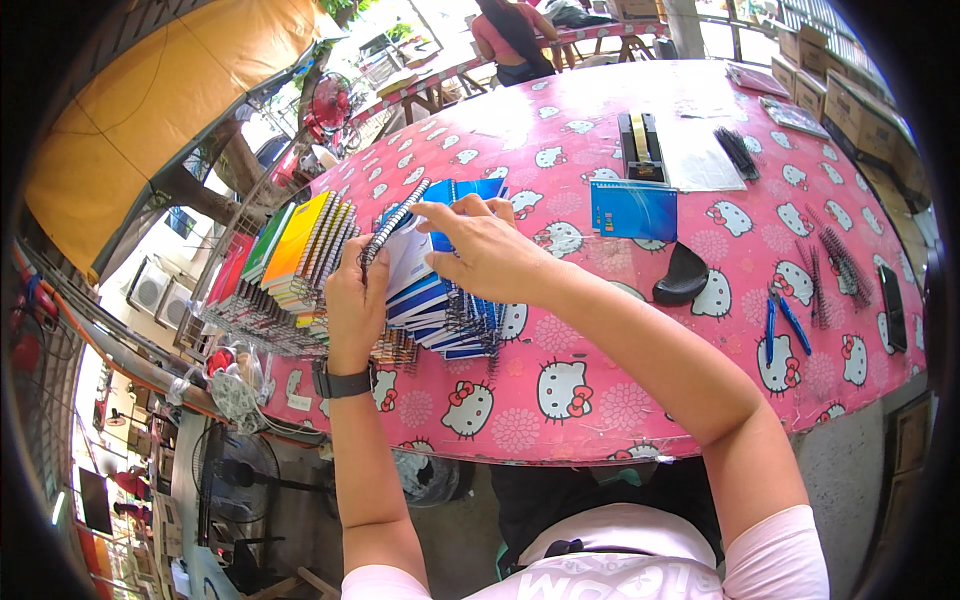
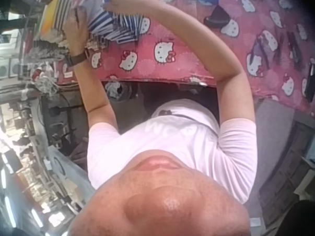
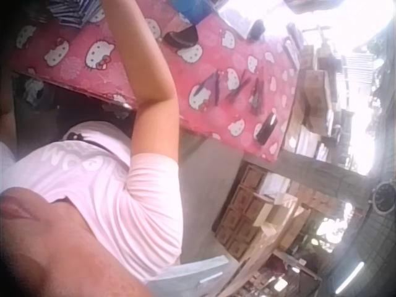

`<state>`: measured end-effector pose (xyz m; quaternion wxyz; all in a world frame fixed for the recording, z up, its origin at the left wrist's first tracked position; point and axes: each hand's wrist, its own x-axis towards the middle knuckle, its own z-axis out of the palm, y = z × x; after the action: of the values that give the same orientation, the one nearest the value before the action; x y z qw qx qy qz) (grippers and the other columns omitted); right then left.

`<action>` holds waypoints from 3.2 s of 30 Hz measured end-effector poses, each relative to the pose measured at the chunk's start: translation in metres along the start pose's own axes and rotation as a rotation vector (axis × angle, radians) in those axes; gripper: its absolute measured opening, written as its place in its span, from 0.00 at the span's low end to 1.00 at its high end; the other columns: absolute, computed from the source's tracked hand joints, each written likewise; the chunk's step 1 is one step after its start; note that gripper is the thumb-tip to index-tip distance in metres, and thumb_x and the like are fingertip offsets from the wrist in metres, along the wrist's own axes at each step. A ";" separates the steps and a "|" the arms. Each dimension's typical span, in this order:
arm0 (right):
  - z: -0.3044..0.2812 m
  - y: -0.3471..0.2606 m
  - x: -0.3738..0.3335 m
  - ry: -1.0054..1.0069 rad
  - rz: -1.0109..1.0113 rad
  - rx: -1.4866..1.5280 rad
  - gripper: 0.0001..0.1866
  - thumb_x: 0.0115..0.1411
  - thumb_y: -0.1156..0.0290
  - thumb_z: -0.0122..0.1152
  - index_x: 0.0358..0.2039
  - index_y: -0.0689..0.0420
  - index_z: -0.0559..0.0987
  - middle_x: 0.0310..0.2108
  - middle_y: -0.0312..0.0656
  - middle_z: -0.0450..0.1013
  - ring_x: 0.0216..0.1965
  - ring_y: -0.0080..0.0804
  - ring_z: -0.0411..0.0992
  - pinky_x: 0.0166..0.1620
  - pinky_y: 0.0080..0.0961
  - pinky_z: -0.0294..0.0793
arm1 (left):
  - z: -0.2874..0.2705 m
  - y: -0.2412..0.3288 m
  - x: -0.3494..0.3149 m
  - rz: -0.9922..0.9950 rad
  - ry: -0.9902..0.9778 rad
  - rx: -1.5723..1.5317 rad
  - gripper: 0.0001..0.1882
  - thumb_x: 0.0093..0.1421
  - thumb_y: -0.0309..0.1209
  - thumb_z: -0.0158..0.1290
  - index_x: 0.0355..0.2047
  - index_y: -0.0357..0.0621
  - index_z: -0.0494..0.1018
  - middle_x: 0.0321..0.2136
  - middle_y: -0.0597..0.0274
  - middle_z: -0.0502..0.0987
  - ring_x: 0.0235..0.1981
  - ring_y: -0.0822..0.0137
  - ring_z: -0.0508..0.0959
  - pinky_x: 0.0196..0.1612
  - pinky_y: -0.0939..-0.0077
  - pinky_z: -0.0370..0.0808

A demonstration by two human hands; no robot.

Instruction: The person threads a blue spiral coil through the punched holes of a notebook, twists it manually through the stack, and uses a blue-handled tool to crimp the wire ends.

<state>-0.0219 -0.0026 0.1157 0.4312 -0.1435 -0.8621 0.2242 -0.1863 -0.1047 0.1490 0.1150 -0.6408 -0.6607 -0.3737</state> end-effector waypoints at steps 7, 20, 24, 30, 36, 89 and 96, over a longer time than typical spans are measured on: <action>-0.019 -0.010 -0.017 -0.131 -0.164 -0.185 0.29 0.59 0.60 0.52 0.58 0.57 0.59 0.36 0.46 0.74 0.53 0.44 0.62 0.55 0.49 0.49 | 0.001 -0.004 -0.001 0.078 0.076 0.012 0.13 0.62 0.35 0.45 0.40 0.37 0.68 0.16 0.49 0.69 0.17 0.59 0.70 0.23 0.67 0.65; -0.017 -0.007 -0.013 -0.081 -0.262 -0.016 0.29 0.57 0.65 0.53 0.59 0.56 0.60 0.37 0.43 0.75 0.49 0.39 0.65 0.54 0.41 0.56 | 0.000 0.002 0.000 -0.018 -0.005 -0.059 0.16 0.60 0.38 0.51 0.40 0.38 0.70 0.24 0.54 0.75 0.23 0.66 0.74 0.28 0.73 0.69; -0.048 -0.031 -0.043 -0.431 -0.097 0.619 0.20 0.56 0.67 0.58 0.49 0.58 0.72 0.32 0.41 0.75 0.36 0.32 0.71 0.42 0.29 0.69 | 0.000 0.002 -0.004 0.036 -0.054 -0.085 0.18 0.54 0.36 0.56 0.40 0.37 0.71 0.35 0.52 0.78 0.34 0.63 0.78 0.39 0.73 0.72; -0.084 0.006 -0.101 -0.097 0.080 0.368 0.13 0.54 0.75 0.58 0.42 0.58 0.77 0.28 0.40 0.74 0.31 0.28 0.71 0.38 0.25 0.71 | -0.011 0.023 -0.010 0.255 -0.107 0.209 0.23 0.48 0.33 0.60 0.45 0.39 0.72 0.54 0.48 0.67 0.56 0.48 0.66 0.55 0.60 0.64; -0.112 0.089 -0.167 0.194 0.444 0.180 0.09 0.54 0.78 0.57 0.37 0.61 0.77 0.28 0.36 0.74 0.29 0.20 0.69 0.35 0.18 0.68 | 0.065 0.120 -0.007 0.480 0.179 -0.118 0.10 0.52 0.24 0.54 0.36 0.42 0.75 0.40 0.56 0.76 0.44 0.56 0.74 0.49 0.66 0.69; -0.126 0.010 -0.234 0.011 0.645 0.244 0.25 0.52 0.83 0.45 0.51 0.57 0.73 0.34 0.35 0.68 0.35 0.20 0.67 0.38 0.18 0.68 | 0.162 0.131 -0.113 0.436 -0.265 -0.149 0.19 0.49 0.31 0.58 0.44 0.53 0.73 0.30 0.68 0.77 0.33 0.67 0.74 0.42 0.71 0.62; -0.129 0.000 -0.239 -0.002 0.664 0.223 0.12 0.56 0.74 0.59 0.42 0.60 0.77 0.31 0.34 0.70 0.31 0.16 0.69 0.32 0.14 0.68 | 0.155 0.124 -0.116 0.467 -0.314 -0.317 0.15 0.49 0.31 0.58 0.40 0.50 0.76 0.27 0.67 0.76 0.30 0.66 0.74 0.37 0.72 0.64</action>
<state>0.2230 -0.0737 0.0216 0.3468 -0.3677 -0.7390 0.4453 -0.0021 -0.1061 0.0109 -0.0071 -0.8349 -0.4388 -0.3320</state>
